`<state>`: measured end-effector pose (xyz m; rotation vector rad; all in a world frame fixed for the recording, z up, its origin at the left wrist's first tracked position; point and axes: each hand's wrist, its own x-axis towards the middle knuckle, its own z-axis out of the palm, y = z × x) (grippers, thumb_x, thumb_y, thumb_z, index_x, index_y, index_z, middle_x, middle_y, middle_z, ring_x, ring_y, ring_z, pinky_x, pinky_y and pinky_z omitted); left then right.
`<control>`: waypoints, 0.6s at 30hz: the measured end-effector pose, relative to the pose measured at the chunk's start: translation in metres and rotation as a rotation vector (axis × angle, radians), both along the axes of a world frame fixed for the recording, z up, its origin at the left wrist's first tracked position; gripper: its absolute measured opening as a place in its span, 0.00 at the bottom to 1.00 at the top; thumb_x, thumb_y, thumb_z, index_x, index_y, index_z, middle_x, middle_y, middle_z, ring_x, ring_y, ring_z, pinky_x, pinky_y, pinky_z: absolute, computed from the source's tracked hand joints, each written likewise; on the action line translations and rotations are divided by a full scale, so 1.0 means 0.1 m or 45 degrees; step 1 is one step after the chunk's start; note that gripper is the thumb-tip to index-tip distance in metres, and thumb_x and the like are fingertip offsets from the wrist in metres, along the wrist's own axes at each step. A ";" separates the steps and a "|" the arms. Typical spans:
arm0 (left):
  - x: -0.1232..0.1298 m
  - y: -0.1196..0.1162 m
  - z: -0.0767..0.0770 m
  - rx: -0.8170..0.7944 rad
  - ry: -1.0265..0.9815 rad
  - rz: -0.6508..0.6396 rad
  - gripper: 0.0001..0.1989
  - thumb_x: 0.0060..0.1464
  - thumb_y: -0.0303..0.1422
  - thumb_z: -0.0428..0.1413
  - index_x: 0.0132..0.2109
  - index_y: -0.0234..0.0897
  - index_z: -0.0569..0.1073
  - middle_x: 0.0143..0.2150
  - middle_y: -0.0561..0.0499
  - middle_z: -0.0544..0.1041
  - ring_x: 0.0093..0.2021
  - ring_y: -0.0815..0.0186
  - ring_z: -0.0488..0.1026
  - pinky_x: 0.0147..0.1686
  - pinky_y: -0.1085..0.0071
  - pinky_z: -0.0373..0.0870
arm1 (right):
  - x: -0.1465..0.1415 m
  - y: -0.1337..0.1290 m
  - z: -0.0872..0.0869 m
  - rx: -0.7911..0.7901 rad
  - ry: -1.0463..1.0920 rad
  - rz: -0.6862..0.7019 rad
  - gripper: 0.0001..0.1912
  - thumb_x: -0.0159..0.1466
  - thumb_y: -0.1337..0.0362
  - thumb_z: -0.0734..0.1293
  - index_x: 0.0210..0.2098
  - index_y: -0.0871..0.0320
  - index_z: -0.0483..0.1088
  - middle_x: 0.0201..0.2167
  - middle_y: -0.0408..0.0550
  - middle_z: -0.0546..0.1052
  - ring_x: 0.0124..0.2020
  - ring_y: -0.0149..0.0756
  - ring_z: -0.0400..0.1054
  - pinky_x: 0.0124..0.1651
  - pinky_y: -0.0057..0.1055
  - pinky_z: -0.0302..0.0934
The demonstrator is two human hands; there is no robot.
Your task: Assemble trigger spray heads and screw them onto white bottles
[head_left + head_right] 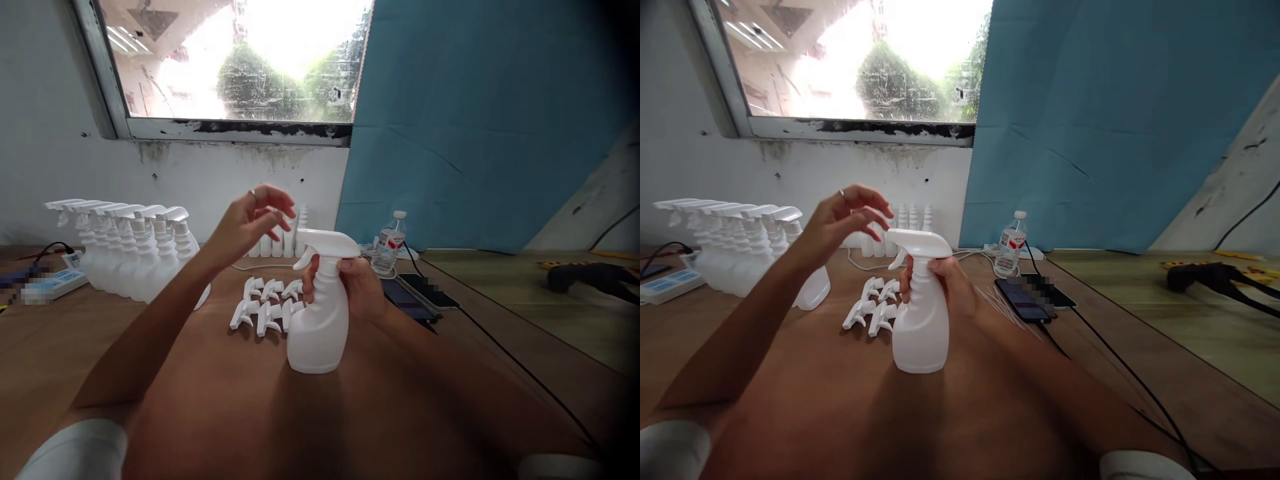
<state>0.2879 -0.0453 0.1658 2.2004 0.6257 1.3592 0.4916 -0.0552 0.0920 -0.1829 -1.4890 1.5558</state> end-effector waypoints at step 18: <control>0.41 -0.21 0.12 0.369 0.328 0.164 0.07 0.52 0.29 0.56 0.27 0.34 0.73 0.31 0.52 0.75 0.31 0.71 0.69 0.33 0.71 0.66 | 0.02 0.02 -0.04 0.155 -0.036 -0.035 0.15 0.58 0.55 0.63 0.36 0.62 0.69 0.31 0.54 0.77 0.27 0.39 0.70 0.30 0.36 0.64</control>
